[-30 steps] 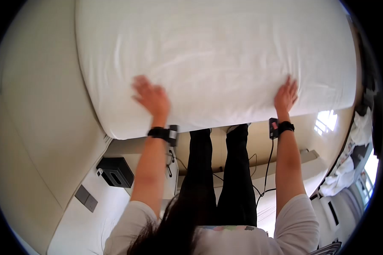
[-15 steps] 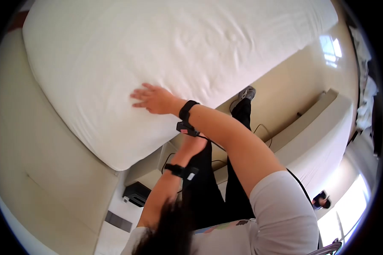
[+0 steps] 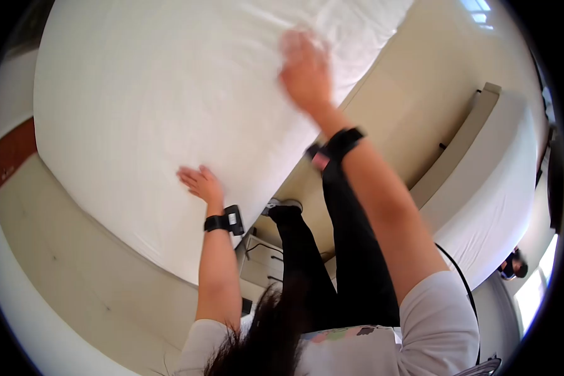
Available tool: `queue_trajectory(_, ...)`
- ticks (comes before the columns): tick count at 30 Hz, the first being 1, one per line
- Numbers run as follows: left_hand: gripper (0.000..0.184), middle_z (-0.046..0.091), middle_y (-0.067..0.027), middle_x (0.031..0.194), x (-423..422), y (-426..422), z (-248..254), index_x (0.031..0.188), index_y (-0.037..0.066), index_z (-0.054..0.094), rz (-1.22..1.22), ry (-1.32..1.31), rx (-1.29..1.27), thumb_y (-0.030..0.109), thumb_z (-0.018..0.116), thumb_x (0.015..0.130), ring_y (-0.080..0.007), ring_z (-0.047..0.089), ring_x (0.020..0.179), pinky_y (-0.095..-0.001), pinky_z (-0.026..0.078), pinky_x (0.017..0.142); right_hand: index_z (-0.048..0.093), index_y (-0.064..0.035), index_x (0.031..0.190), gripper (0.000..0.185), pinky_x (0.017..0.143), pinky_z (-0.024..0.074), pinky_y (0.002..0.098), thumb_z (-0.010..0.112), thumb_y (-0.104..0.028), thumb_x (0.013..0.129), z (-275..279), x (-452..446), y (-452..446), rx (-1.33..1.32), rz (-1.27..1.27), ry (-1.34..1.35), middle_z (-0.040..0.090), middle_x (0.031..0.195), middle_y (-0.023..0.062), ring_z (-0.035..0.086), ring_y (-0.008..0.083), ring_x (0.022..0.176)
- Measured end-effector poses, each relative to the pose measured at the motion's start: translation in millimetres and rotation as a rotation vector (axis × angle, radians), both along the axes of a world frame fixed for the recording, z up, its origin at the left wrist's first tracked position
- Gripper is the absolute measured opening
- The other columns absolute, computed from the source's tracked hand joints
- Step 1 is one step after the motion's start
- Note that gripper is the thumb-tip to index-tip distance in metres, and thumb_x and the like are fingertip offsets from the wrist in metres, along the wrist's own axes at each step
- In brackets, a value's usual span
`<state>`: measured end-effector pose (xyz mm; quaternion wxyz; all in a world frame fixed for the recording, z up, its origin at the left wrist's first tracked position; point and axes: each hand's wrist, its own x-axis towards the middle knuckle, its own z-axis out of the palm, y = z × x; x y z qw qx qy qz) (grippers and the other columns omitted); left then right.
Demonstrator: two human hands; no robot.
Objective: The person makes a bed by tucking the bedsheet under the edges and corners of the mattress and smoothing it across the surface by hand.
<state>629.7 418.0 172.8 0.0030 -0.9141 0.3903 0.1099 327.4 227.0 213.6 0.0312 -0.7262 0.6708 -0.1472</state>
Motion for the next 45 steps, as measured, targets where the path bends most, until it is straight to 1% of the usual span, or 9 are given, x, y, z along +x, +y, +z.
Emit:
queue_trajectory(5, 0.06, 0.01, -0.0116, 0.151, -104.5, -47.0, -10.5, 0.145, 0.005, 0.01, 0.278, -0.161, -0.004, 0.034, 0.023, 0.093, -0.0276, 0.011, 0.139, -0.0502, 0.012, 0.109, 0.044, -0.0163, 0.132, 0.052, 0.112, 0.0154, 0.044, 0.049, -0.02, 0.08, -27.1, 96.8, 73.8, 0.121, 0.77, -0.411, 0.035, 0.143, 0.0041, 0.026, 0.0181, 0.135)
queue_trajectory(8, 0.061, 0.008, -0.0114, 0.152, -116.9, -51.0, -4.0, 0.144, 0.003, 0.007, 0.329, -0.076, 0.01, 0.031, 0.022, 0.092, -0.0273, 0.01, 0.14, -0.0478, 0.012, 0.11, 0.048, -0.0224, 0.129, 0.049, 0.111, 0.0164, 0.0434, 0.05, -0.02, 0.08, -58.1, 59.2, 56.6, 0.099, 0.902, -0.394, 0.037, 0.141, 0.0021, 0.027, 0.0172, 0.134)
queue_trajectory(14, 0.063, 0.005, -0.0108, 0.152, -117.2, -53.8, -10.4, 0.145, 0.004, 0.003, 0.321, -0.115, 0.093, 0.032, 0.022, 0.091, -0.0264, 0.008, 0.14, -0.0474, 0.012, 0.11, 0.048, -0.0282, 0.129, 0.052, 0.105, 0.0264, 0.0503, 0.05, -0.016, 0.078, -49.4, -159.7, -91.5, -0.147, 0.084, -0.233, 0.041, 0.137, 0.0058, 0.038, 0.0269, 0.126)
queue_trajectory(17, 0.064, 0.002, -0.0108, 0.152, -117.2, -54.5, -13.4, 0.144, 0.003, 0.001, 0.343, -0.115, 0.164, 0.031, 0.022, 0.091, -0.0254, 0.008, 0.14, -0.0487, 0.014, 0.109, 0.028, -0.0152, 0.141, 0.056, 0.107, 0.0181, 0.0535, 0.041, -0.03, 0.088, -28.2, -211.8, -124.5, 0.024, -0.433, 0.25, 0.027, 0.146, 0.0075, 0.02, 0.0298, 0.136)
queue_trajectory(23, 0.068, 0.002, -0.0142, 0.152, -104.0, -44.8, -15.8, 0.144, 0.002, 0.0, 0.25, -0.061, 0.19, 0.031, 0.03, 0.09, -0.0296, 0.008, 0.14, -0.0534, 0.02, 0.106, 0.03, -0.0053, 0.139, 0.061, 0.11, 0.0165, 0.0471, 0.046, -0.017, 0.08, 19.9, -65.7, -105.8, 0.191, 0.345, -0.109, 0.031, 0.144, 0.008, 0.026, 0.0238, 0.134)
queue_trajectory(27, 0.068, 0.005, -0.0144, 0.151, -99.9, -35.8, -33.8, 0.144, 0.002, 0.002, 0.21, -0.124, 0.227, 0.03, 0.031, 0.09, -0.0302, 0.011, 0.139, -0.0541, 0.022, 0.105, 0.038, -0.0088, 0.135, 0.056, 0.112, 0.0162, 0.0413, 0.046, -0.019, 0.081, -3.4, 11.0, -44.8, 0.194, 0.781, -0.337, 0.035, 0.141, 0.0046, 0.027, 0.0195, 0.133)
queue_trajectory(29, 0.067, 0.007, -0.0137, 0.152, -94.5, -31.7, -37.9, 0.144, 0.002, 0.006, 0.177, -0.148, 0.194, 0.031, 0.031, 0.089, -0.0295, 0.013, 0.139, -0.0551, 0.025, 0.103, 0.034, -0.0165, 0.139, 0.056, 0.113, 0.0138, 0.0402, 0.046, -0.025, 0.085, -15.7, 29.0, -13.5, 0.211, 1.021, -0.125, 0.027, 0.147, 0.0, 0.022, 0.0182, 0.136)
queue_trajectory(39, 0.067, 0.003, -0.0236, 0.149, -110.3, -69.6, 12.7, 0.141, -0.005, 0.001, 0.305, -0.042, 0.125, 0.029, 0.028, 0.091, -0.0354, 0.009, 0.138, -0.0445, 0.019, 0.109, 0.032, -0.0284, 0.14, 0.071, 0.11, 0.0213, 0.0398, 0.055, -0.024, 0.073, 16.7, -203.2, -167.2, 0.205, 0.758, 0.081, 0.027, 0.147, -0.0013, 0.028, 0.0183, 0.133)
queue_trajectory(45, 0.067, 0.002, -0.0184, 0.151, -181.8, -174.4, 82.9, 0.143, -0.001, 0.003, 0.368, -0.045, 0.065, 0.03, 0.03, 0.09, -0.0323, 0.009, 0.139, -0.0532, 0.019, 0.106, 0.033, -0.0247, 0.139, 0.076, 0.109, 0.0243, 0.0386, 0.054, -0.014, 0.067, 90.8, -282.5, -288.6, 0.237, 0.58, 0.238, 0.029, 0.146, -0.0003, 0.03, 0.0174, 0.133)
